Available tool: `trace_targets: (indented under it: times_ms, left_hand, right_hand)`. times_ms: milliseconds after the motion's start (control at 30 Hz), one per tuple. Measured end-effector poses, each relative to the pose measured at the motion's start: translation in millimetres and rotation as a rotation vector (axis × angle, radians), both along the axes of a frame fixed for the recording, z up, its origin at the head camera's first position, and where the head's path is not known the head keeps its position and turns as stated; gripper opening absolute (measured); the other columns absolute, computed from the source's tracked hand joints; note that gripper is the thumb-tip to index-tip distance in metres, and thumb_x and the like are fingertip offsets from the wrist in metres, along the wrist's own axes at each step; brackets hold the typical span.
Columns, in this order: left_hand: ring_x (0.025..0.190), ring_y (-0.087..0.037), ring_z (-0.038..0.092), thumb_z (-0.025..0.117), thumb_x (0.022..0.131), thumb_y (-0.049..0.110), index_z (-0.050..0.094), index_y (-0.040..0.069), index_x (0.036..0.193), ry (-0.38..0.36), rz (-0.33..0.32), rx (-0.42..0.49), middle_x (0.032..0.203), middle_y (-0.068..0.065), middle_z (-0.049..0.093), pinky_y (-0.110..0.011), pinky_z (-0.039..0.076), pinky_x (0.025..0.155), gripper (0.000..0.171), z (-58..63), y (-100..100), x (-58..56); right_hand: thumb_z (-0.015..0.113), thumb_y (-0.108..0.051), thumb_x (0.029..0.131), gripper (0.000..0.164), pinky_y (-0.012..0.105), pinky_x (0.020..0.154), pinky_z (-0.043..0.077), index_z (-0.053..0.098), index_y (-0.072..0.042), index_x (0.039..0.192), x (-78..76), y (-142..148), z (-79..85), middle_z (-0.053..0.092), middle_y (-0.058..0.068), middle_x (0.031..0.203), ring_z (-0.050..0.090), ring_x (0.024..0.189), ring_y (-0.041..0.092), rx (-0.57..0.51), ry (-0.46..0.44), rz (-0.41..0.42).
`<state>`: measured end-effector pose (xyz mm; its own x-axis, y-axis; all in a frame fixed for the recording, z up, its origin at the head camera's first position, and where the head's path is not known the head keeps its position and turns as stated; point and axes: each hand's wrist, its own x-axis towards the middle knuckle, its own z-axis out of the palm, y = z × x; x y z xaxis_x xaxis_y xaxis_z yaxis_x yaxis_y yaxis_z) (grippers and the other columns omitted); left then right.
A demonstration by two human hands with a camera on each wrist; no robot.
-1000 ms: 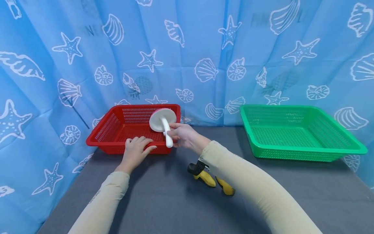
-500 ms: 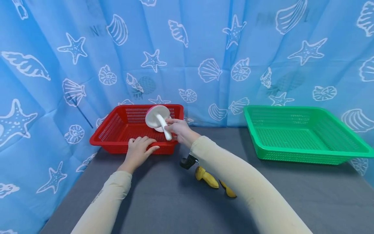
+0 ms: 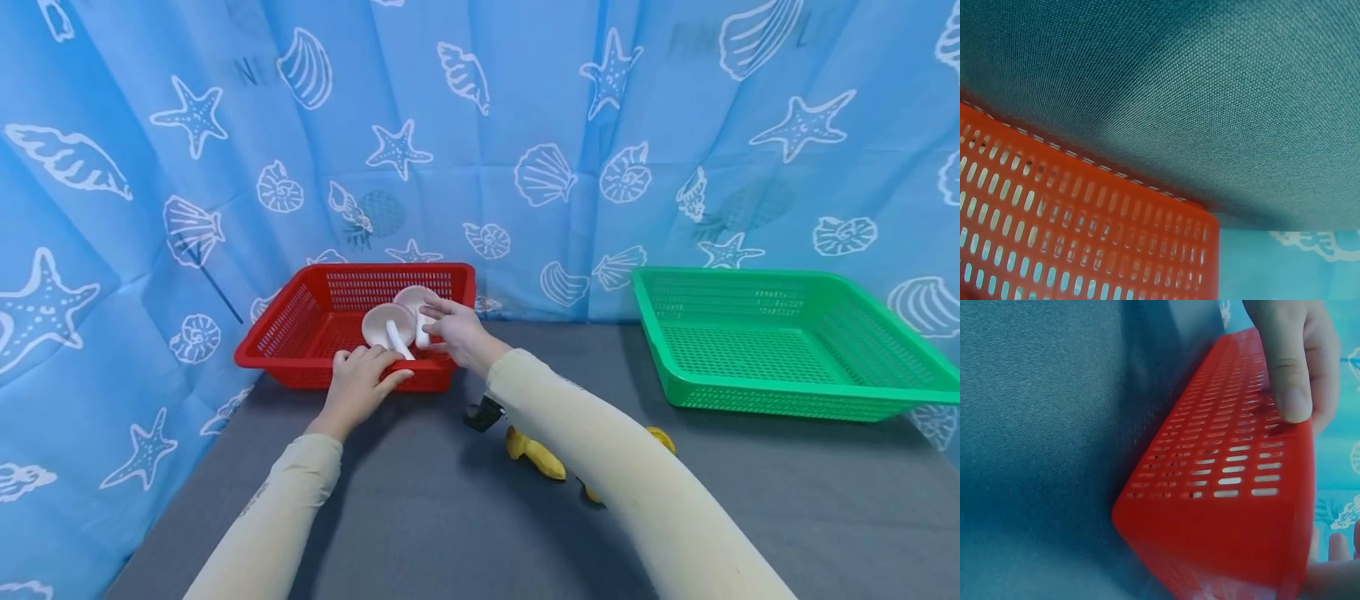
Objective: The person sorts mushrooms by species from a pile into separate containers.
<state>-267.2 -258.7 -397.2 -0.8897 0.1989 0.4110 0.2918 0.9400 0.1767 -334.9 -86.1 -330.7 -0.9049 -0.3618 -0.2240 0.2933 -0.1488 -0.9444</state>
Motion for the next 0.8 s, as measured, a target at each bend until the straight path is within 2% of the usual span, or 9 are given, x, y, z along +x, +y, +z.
trace_targets:
  times_ms: [167, 500, 667, 800]
  left_hand:
    - [0.105, -0.030, 0.054, 0.068, 0.088, 0.043, 0.068, 0.013, 0.118, -0.017, 0.006, 0.000, 0.113, -0.010, 0.066, -0.053, 0.033, 0.090, 0.042, 3.3, 3, -0.5]
    - [0.096, -0.029, 0.055, 0.067, 0.090, 0.042, 0.067, 0.011, 0.120, -0.069, -0.010, -0.033, 0.108, -0.010, 0.065, -0.051, 0.034, 0.084, 0.043, 6.8, 9, -1.4]
    - [0.093, -0.029, 0.054, 0.068, 0.089, 0.042, 0.065, 0.012, 0.122, -0.089, 0.017, -0.090, 0.107, -0.012, 0.063, -0.050, 0.036, 0.081, 0.044, 10.0, 9, 1.5]
    - [0.099, -0.033, 0.052, 0.068, 0.089, 0.041, 0.064, 0.012, 0.124, -0.098, 0.066, -0.126, 0.108, -0.015, 0.060, -0.053, 0.037, 0.085, 0.046, 15.4, 12, 8.9]
  right_hand:
    - [0.050, 0.008, 0.095, 0.051, 0.048, 0.103, 0.040, 0.052, -0.013, 0.141, 3.8, 14, 6.8, 0.055, 0.011, 0.138, 0.049, 0.124, 0.033, 0.027, -0.003, -0.051]
    - [0.054, 0.003, 0.094, 0.043, 0.042, 0.091, 0.049, 0.054, -0.008, 0.136, 22.2, 61, 23.1, 0.061, 0.013, 0.124, 0.060, 0.106, 0.028, 0.164, 0.000, -0.043]
    - [0.050, 0.001, 0.097, 0.045, 0.048, 0.100, 0.043, 0.049, -0.009, 0.141, 36.7, 88, 31.2, 0.056, 0.016, 0.132, 0.057, 0.114, 0.031, 0.192, 0.013, -0.004]
    - [0.048, 0.002, 0.099, 0.044, 0.052, 0.103, 0.038, 0.046, -0.006, 0.142, 48.3, 110, 34.9, 0.054, 0.018, 0.134, 0.054, 0.117, 0.033, 0.203, 0.040, 0.027]
